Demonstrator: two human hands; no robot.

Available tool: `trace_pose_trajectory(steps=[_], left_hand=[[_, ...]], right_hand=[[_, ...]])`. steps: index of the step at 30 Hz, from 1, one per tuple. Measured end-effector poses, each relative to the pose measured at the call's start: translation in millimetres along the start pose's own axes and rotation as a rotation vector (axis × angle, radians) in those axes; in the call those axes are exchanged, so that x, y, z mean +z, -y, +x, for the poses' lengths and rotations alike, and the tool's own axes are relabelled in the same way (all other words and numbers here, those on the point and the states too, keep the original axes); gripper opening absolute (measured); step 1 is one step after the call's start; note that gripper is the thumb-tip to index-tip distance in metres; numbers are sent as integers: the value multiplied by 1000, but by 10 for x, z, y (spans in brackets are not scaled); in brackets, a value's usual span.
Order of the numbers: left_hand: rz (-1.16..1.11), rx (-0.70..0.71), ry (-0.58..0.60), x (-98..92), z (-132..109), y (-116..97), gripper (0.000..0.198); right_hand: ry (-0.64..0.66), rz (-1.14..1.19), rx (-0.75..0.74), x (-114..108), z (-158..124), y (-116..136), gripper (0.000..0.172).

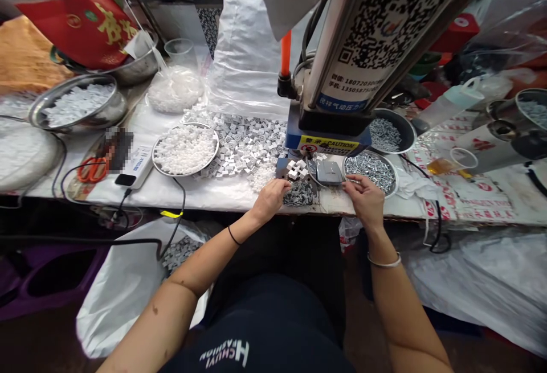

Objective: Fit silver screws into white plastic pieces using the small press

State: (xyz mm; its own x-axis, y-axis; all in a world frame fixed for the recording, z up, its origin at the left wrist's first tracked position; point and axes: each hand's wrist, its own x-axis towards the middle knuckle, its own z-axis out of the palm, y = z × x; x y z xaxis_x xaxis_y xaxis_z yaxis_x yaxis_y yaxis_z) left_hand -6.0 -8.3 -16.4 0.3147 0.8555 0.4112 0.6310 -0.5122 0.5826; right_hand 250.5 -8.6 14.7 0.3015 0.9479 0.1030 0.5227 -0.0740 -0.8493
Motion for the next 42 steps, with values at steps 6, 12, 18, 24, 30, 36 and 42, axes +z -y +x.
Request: trace_pose_trajectory(steps=[6, 12, 18, 24, 30, 36, 42], left_hand=[[43, 88, -27, 18, 15, -50, 18], [-101, 54, -70, -39, -3, -27, 15], [-104, 55, -40, 19, -1, -9, 16], [-253, -54, 27, 41, 12, -2, 18], [-1169, -714, 85, -59, 44, -93, 27], [-1444, -915, -9, -76, 27, -223, 32], [-1381, -896, -41, -133, 44, -244, 35]], right_hand=[[119, 453, 127, 373, -407, 318, 26], [181, 497, 103, 587, -557, 471, 21], [92, 442, -5, 697, -554, 523, 17], [42, 383, -37, 639, -553, 476, 17], [88, 341, -104, 662, -587, 515, 14], [205, 178, -239, 731, -593, 575, 15], [134, 105, -292, 670, -564, 614, 14]])
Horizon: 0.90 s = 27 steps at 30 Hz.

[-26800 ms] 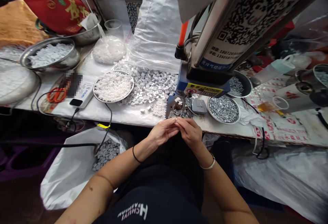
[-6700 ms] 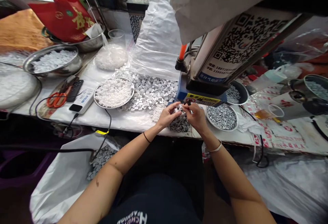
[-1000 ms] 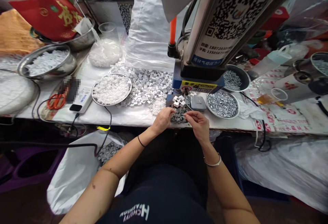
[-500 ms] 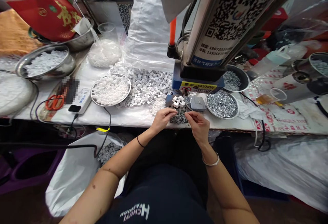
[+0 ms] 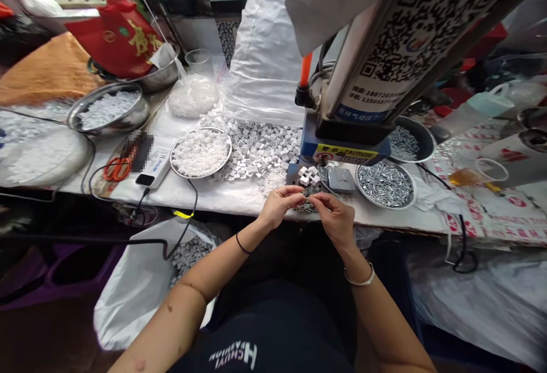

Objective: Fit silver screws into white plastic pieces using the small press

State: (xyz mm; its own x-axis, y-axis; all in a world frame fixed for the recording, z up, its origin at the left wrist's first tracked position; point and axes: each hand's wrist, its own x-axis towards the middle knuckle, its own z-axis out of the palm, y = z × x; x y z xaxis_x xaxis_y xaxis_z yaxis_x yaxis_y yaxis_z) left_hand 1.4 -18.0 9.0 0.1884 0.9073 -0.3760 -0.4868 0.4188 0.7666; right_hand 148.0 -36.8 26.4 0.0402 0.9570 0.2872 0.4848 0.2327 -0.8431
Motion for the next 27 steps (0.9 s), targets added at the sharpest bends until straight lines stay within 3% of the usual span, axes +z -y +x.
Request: trace_pose_trajectory(steps=[6, 8, 10, 12, 13, 15, 18, 22, 24, 27], left_hand=[[25, -33, 37, -26, -69, 35, 41], [121, -23, 69, -90, -86, 48, 42], [324, 77, 52, -221, -65, 15, 39], [636, 282, -118, -421, 10, -62, 35], [814, 402, -268, -536, 64, -107, 31], [1137, 493, -455, -755, 187, -183, 22], [1376, 487, -492, -962, 335, -217, 14], [1299, 494, -496, -979, 356, -181, 11], [1092, 497, -467, -929, 291, -171, 12], [777, 500, -319, -797, 136, -143, 21]], right_hand=[[155, -17, -107, 15, 21, -30, 13], [209, -72, -180, 17, 13, -36, 14], [188, -108, -200, 16, -11, -39, 15], [111, -88, -140, 20, -51, -46, 14], [74, -58, -92, 26, -75, -52, 14], [40, 5, 0, 49, -121, -71, 13], [52, 72, 79, 106, -171, -100, 15], [45, 190, 187, 145, -198, -94, 20], [34, 227, 221, 134, -198, -70, 21], [32, 256, 232, 120, -175, -18, 18]])
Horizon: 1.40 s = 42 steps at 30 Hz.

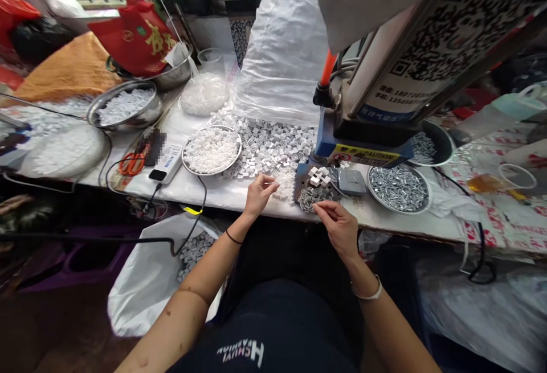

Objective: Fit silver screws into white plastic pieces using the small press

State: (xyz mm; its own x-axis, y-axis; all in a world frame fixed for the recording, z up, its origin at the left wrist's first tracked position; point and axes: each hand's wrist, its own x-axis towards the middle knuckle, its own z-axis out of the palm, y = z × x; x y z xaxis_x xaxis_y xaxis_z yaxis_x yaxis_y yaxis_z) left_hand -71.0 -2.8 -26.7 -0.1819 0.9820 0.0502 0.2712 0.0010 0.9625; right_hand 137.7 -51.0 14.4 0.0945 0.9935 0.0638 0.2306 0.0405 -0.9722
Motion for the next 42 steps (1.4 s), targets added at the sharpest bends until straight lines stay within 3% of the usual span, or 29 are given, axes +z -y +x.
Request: trace_pose_trajectory(steps=[2, 6, 11, 17, 20, 25, 27, 29, 33, 35, 39, 42], left_hand=[[-46, 95, 47, 63, -134, -103, 27], [89, 343, 81, 260, -375, -292, 41], [106, 404, 100, 446, -483, -423, 50], [161, 450, 98, 500, -480, -479, 50], [211, 473, 96, 516, -496, -482, 49], [293, 585, 86, 569, -580, -442, 44], [292, 591, 118, 585, -609, -416, 45], [286, 573, 141, 596, -617, -391, 47], [263, 519, 113, 616, -592, -381, 52], [247, 508, 100, 625, -588, -406, 55], [176, 517, 135, 618, -568, -512, 55], [58, 464, 137, 615, -416, -597, 46]], right_hand=[[-7, 21, -12, 19, 25, 45, 17], [-2, -13, -90, 67, 93, 134, 16], [47, -268, -245, 51, 124, 178, 15], [106, -413, -398, 3, 105, 110, 18], [149, -285, -287, -26, 95, 106, 17], [191, 27, 81, -101, 151, 102, 23], [223, 61, 138, -111, 164, 83, 25], [208, -5, 95, -96, 140, 62, 19], [64, -338, -211, -35, 19, 49, 14], [68, -422, -319, -34, -21, 71, 17], [131, -429, -301, -134, 58, 143, 16], [84, -426, -283, -244, 271, 180, 18]])
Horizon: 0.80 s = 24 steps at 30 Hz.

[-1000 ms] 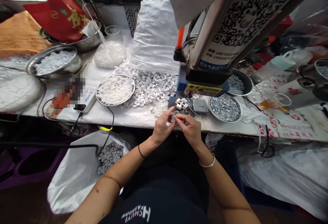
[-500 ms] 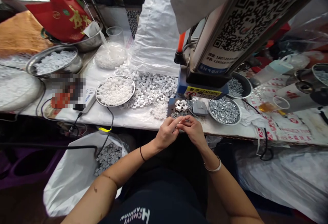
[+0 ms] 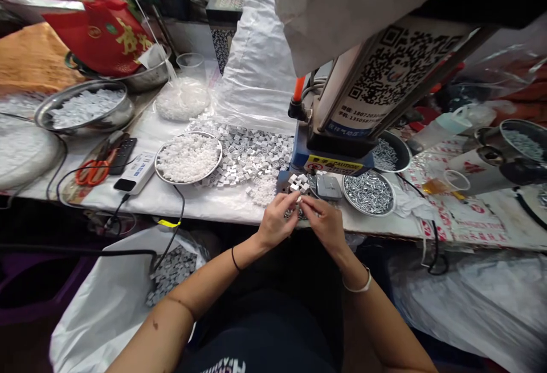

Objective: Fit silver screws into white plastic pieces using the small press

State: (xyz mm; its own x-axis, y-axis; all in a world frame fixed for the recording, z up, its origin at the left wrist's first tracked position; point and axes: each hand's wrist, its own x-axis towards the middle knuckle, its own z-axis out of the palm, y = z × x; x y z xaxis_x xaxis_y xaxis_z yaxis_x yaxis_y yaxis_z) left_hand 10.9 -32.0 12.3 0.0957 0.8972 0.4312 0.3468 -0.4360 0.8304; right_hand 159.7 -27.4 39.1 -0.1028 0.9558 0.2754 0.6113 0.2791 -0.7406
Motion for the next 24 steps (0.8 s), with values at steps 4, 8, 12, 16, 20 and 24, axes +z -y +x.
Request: trace_pose_trajectory(steps=[4, 8, 12, 16, 20, 24], left_hand=[[-117, -169, -43, 51, 337, 175, 51], [-310, -271, 93, 172, 500, 376, 51], [-380, -289, 115, 201, 498, 415, 54], [-397, -327, 132, 176, 500, 391, 57], [-420, -316, 136, 170, 508, 373, 55], [-439, -296, 141, 175, 504, 386, 53]], right_hand=[[-130, -43, -31, -67, 357, -134, 20], [-77, -132, -118, -28, 603, -210, 14], [21, -166, -180, 7, 649, -223, 15], [38, -198, -225, 5, 626, -227, 18], [50, -217, -301, -2, 622, -235, 19], [63, -245, -371, -2, 629, -249, 22]])
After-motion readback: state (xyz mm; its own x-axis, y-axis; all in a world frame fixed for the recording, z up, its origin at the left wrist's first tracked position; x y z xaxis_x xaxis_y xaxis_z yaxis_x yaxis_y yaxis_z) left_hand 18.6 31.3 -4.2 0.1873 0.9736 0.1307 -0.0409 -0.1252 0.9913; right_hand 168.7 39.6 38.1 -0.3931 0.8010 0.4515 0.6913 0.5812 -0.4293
